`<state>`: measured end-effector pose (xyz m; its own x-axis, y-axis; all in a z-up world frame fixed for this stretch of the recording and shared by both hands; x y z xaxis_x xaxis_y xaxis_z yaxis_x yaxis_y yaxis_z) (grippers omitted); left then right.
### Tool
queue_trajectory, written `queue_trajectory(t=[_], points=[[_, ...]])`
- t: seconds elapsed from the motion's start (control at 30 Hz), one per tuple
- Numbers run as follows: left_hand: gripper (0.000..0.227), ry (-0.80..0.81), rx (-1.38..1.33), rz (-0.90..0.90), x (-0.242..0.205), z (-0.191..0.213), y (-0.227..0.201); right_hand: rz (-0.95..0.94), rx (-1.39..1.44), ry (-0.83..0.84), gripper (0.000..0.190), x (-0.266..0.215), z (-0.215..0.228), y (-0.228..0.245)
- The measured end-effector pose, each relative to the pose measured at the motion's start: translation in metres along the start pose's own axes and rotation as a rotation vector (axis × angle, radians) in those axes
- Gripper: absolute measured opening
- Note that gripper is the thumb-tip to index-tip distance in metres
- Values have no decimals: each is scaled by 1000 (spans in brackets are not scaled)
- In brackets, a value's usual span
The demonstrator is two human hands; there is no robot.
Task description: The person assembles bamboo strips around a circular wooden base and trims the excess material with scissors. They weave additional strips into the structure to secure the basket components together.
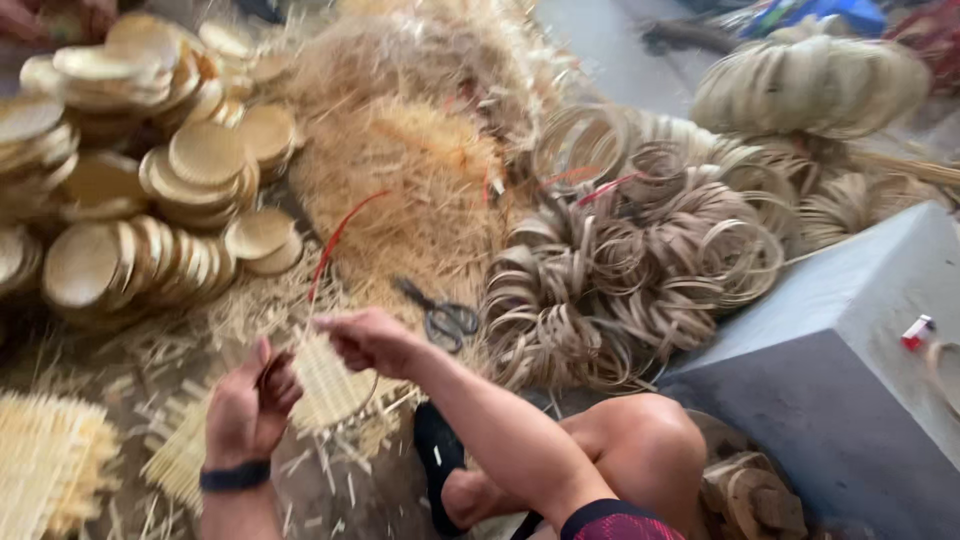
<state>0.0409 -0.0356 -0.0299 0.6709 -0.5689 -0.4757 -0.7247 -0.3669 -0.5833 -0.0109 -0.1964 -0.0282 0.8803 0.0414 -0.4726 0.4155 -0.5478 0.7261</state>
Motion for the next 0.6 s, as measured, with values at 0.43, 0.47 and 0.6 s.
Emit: queue_trajectory(t=[0.43,0.47,0.6], points=[[32,3,-281,-11,46,40,29,58,188,23,39,7,27,-15],[32,-8,-272,-13,47,41,30,68,185,26,37,7,26,-16],[33,30,-207,71,47,39,37,36,141,-9,34,15,36,-21]])
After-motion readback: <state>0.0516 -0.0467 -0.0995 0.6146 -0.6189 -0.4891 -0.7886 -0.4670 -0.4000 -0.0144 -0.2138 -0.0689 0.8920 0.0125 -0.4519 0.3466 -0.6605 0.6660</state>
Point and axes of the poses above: each hand's wrist, its own x-axis towards the middle knuckle, its own z-axis out of the back of the hand, y = z × x, the point moved 6 cm from there along x, towards the middle knuckle, and after that the axes turned 2 degrees about y, right-handed, at the moved point
